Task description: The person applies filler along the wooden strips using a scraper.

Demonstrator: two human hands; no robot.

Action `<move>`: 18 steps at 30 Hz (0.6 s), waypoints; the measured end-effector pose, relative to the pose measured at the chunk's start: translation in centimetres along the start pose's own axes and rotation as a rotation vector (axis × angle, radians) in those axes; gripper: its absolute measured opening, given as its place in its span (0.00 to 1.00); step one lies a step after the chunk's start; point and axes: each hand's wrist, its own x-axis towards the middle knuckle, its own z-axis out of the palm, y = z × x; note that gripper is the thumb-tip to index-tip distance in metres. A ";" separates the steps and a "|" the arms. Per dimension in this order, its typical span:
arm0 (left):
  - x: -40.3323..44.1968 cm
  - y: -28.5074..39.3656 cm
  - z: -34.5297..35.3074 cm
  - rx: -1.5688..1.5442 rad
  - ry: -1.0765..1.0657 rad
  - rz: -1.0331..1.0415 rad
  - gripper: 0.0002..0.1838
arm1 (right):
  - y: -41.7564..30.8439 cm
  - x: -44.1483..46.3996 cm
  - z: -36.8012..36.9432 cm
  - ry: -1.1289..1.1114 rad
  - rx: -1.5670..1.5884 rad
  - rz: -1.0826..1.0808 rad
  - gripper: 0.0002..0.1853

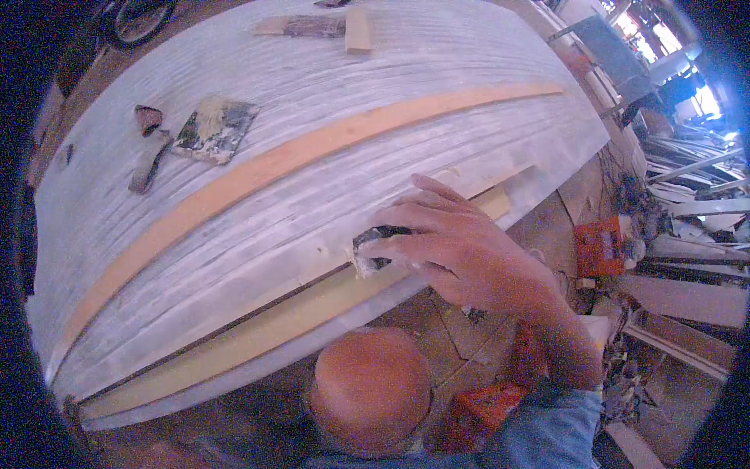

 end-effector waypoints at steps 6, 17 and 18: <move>1.2 14.3 -1.9 -0.151 -0.018 -0.711 0.19 | 0.9 -0.6 -0.5 0.079 -0.279 0.139 0.24; 0.3 3.1 -0.9 0.110 0.005 -0.154 0.18 | -2.5 0.8 1.4 0.127 -0.332 -0.026 0.26; 0.6 6.9 -1.6 0.081 0.010 -0.196 0.18 | -2.5 0.7 1.3 0.128 -0.372 -0.013 0.24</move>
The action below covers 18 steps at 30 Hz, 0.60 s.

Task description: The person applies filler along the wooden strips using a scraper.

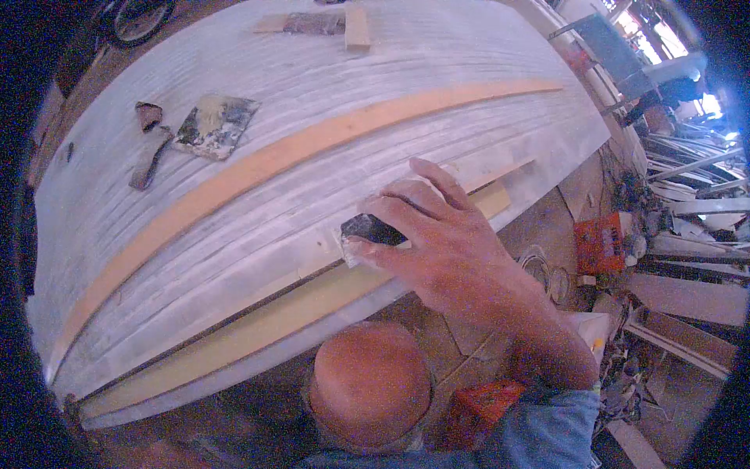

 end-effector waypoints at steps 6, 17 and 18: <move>-2.0 17.7 -5.3 -0.115 -0.025 -0.162 0.18 | 1.5 -1.0 0.2 0.028 -0.073 0.051 0.18; 1.5 4.7 -1.3 -0.003 0.058 0.083 0.20 | 5.4 -3.9 -0.1 0.020 -0.138 0.123 0.16; 1.5 4.6 -1.3 0.000 0.062 0.091 0.21 | 6.1 -4.3 -0.3 0.016 -0.126 0.134 0.17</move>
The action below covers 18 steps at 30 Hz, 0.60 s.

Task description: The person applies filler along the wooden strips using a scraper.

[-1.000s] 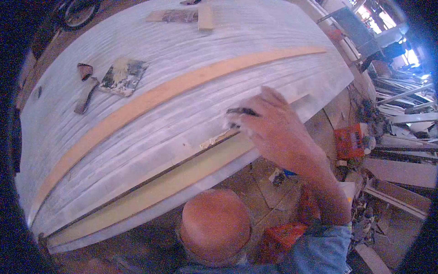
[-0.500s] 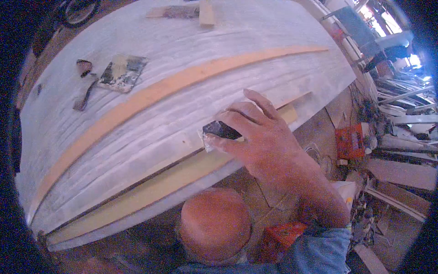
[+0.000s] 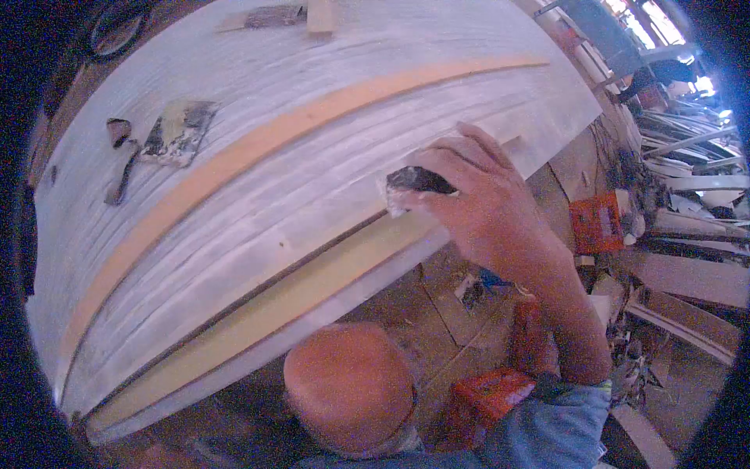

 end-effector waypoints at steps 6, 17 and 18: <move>0.1 -0.7 0.3 0.007 0.030 0.036 0.23 | 3.1 -1.8 -0.4 -0.014 0.123 0.104 0.22; -0.1 -2.1 0.8 0.029 0.079 0.086 0.28 | 2.2 -0.5 0.2 -0.087 0.228 0.031 0.26; -0.1 -2.2 0.9 0.028 0.085 0.090 0.29 | 2.7 -0.7 0.2 -0.064 0.143 0.091 0.26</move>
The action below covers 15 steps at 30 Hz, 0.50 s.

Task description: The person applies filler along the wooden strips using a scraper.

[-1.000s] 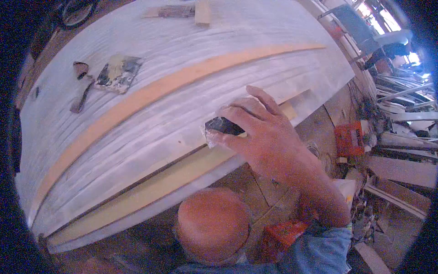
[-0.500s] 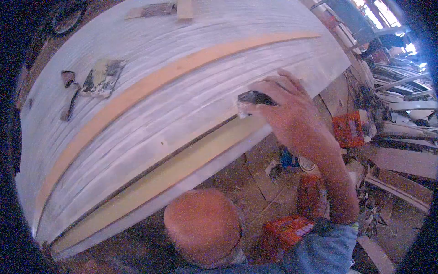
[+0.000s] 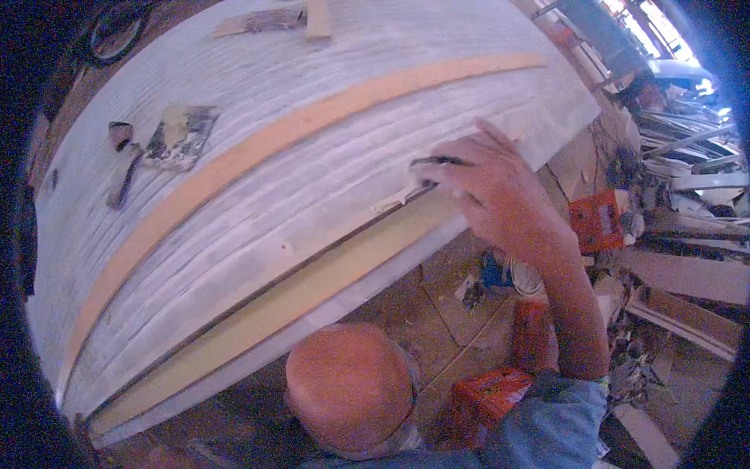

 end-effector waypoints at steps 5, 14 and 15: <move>-0.4 -0.7 0.2 0.019 0.031 0.025 0.31 | -2.8 0.8 -0.6 0.058 -0.094 0.081 0.24; 0.0 -1.8 0.1 0.109 0.087 0.131 0.36 | -4.0 0.7 0.6 0.067 -0.190 -0.073 0.21; 0.1 -1.9 0.2 0.127 0.091 0.149 0.36 | -3.5 0.6 0.5 0.085 -0.189 -0.077 0.20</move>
